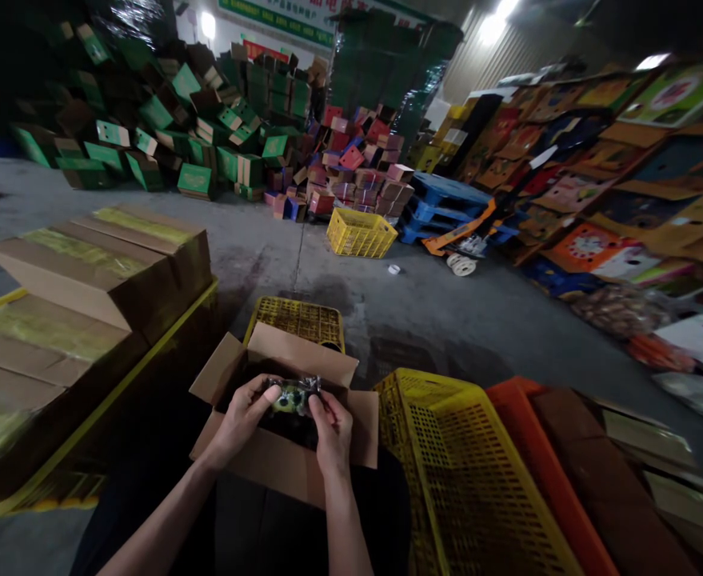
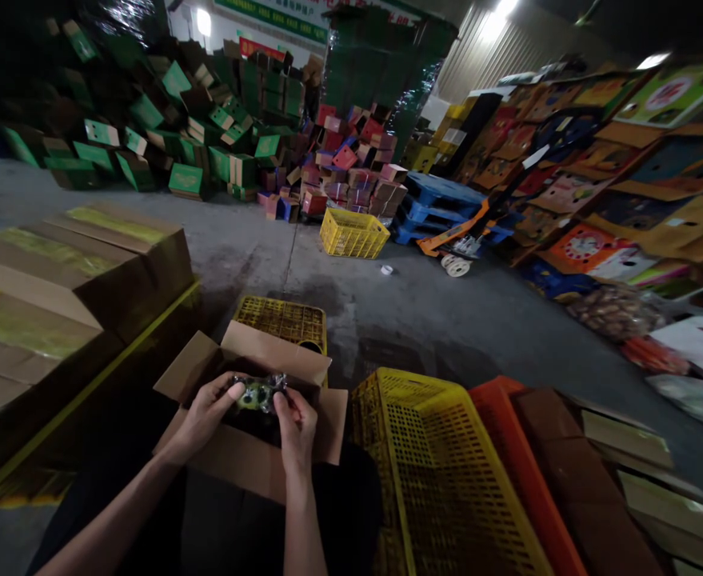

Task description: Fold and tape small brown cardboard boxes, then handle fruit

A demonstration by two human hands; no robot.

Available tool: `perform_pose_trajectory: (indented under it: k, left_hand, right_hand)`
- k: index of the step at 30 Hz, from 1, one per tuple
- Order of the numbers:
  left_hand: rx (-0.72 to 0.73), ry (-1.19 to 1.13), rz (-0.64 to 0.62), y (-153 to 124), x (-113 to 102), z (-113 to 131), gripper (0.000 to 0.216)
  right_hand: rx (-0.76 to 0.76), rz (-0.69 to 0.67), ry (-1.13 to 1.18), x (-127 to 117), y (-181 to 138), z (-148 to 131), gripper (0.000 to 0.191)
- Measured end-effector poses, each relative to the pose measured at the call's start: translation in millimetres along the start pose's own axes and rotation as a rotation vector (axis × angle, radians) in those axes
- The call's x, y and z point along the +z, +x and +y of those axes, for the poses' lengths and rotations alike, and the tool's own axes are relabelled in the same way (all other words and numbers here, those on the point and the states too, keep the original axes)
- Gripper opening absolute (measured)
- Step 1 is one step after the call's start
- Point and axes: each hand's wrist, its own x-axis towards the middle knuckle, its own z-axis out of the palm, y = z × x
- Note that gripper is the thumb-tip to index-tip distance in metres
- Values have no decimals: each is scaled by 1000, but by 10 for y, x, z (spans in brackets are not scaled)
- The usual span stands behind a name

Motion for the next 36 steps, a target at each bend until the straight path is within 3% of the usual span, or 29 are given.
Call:
perform_pose_trajectory:
  k: [18, 27, 32, 36]
  left_hand:
    - [-47, 108, 62, -8, 29, 13, 42]
    - [-61, -5, 150, -11, 53, -64, 47]
    - [-22, -6, 149, 15, 59, -75, 41]
    - [12, 4, 155, 24, 52, -105, 33]
  right_hand:
    - [-25, -33, -18, 5, -12, -11, 26]
    - [-25, 33, -5, -36, -11, 31, 32]
    - [-41, 109, 69, -44, 11, 84, 31]
    - [-41, 73, 152, -46, 22, 88, 21]
